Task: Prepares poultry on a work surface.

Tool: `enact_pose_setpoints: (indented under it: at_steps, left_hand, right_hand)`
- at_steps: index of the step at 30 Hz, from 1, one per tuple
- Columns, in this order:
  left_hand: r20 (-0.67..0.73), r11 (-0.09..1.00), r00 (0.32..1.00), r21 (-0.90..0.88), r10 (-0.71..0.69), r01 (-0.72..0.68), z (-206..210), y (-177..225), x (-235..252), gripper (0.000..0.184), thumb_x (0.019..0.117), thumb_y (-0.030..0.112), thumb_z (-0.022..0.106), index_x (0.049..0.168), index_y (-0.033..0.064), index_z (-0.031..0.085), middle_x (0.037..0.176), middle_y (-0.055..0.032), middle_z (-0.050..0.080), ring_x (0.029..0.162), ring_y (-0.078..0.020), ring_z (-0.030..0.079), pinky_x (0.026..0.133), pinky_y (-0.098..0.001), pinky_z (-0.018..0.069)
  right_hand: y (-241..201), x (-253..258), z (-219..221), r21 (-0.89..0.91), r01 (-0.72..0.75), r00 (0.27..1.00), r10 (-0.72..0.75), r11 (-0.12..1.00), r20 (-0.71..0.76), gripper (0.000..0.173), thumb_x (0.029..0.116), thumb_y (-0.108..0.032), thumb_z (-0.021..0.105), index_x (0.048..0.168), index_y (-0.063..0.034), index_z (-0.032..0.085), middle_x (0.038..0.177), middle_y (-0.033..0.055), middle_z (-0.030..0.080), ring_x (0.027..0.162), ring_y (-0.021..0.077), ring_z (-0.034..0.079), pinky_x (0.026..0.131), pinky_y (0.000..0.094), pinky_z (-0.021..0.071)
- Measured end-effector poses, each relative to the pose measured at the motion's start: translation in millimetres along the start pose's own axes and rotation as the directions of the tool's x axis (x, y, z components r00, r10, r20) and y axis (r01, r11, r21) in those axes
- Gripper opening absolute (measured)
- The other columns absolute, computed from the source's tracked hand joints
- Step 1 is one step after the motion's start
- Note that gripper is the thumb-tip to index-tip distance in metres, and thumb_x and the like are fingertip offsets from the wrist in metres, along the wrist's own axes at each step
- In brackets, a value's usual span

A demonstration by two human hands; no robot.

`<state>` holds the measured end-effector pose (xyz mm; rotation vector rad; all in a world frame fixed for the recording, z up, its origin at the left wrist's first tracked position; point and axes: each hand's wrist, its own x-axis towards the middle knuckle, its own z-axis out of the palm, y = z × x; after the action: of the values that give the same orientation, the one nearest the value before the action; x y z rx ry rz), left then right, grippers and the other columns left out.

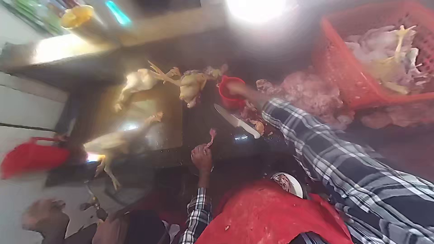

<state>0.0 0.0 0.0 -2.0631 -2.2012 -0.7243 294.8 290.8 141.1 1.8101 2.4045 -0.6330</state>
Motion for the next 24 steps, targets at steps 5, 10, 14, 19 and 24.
enact_pose_setpoints:
  at_steps: [5, 10, 14, 19, 24]
  left_hand:
    - [0.003, 1.000, 1.000, -0.014, -0.027, 0.027, 3.2, -2.9, -4.9, 0.029, 0.0940, 0.031, 0.054, 0.107, 0.0180, 0.077, 0.111, -0.0064, 0.074, 0.107, -0.0270, 0.069, 0.093, -0.0491, 0.0542]
    - [-0.015, 0.999, 0.999, -0.008, -0.036, 0.036, 3.2, -0.5, -3.6, 0.028, 0.0932, 0.033, 0.055, 0.106, 0.0214, 0.077, 0.111, -0.0030, 0.075, 0.108, -0.0254, 0.069, 0.093, -0.0476, 0.0547]
    - [0.024, 1.000, 0.999, 0.017, -0.025, 0.025, -0.5, 0.1, -3.4, 0.030, 0.0960, 0.034, 0.053, 0.111, 0.0212, 0.075, 0.114, -0.0042, 0.073, 0.112, -0.0259, 0.067, 0.098, -0.0486, 0.0516]
    - [0.047, 0.996, 0.995, 0.012, -0.086, 0.085, -2.0, 1.2, -4.6, 0.031, 0.0964, 0.030, 0.052, 0.114, 0.0174, 0.074, 0.120, -0.0054, 0.072, 0.119, -0.0261, 0.064, 0.105, -0.0471, 0.0479]
    - [0.023, 0.993, 0.993, -0.026, -0.115, 0.116, -4.5, 3.6, 0.3, 0.027, 0.0962, 0.027, 0.053, 0.110, 0.0163, 0.074, 0.117, -0.0068, 0.071, 0.117, -0.0274, 0.064, 0.101, -0.0469, 0.0508]
  right_hand:
    - [-18.4, -8.3, -11.9, -0.099, -0.050, 0.927, 0.083, 0.994, 0.366, 0.030, 0.0996, -0.023, 0.057, 0.106, 0.0037, 0.070, 0.109, 0.0260, 0.068, 0.106, 0.0420, 0.066, 0.088, 0.0672, 0.0486]
    - [-39.9, -45.2, -64.7, 0.801, 0.115, 0.962, -0.266, 0.588, 0.057, 0.021, 0.1014, -0.020, 0.049, 0.114, -0.0082, 0.061, 0.092, 0.0039, 0.066, 0.071, 0.0119, 0.061, 0.061, 0.0306, 0.0533]
    - [-98.4, -62.8, 7.1, 0.812, 0.027, 0.844, -0.449, 0.583, 0.294, 0.027, 0.1062, -0.023, 0.050, 0.123, -0.0051, 0.063, 0.087, 0.0048, 0.062, 0.066, 0.0129, 0.056, 0.058, 0.0320, 0.0508]
    - [-120.9, -52.7, 94.8, 0.560, 0.254, 0.891, -0.416, 0.789, 0.183, 0.031, 0.1068, -0.028, 0.055, 0.128, -0.0102, 0.069, 0.120, 0.0129, 0.070, 0.107, 0.0246, 0.068, 0.093, 0.0502, 0.0546]
    - [-138.0, -78.1, 135.9, 0.085, 0.436, 0.873, -0.444, 0.896, 0.202, 0.033, 0.1074, -0.036, 0.048, 0.136, -0.0252, 0.061, 0.120, 0.0118, 0.071, 0.112, 0.0372, 0.068, 0.091, 0.0675, 0.0525]
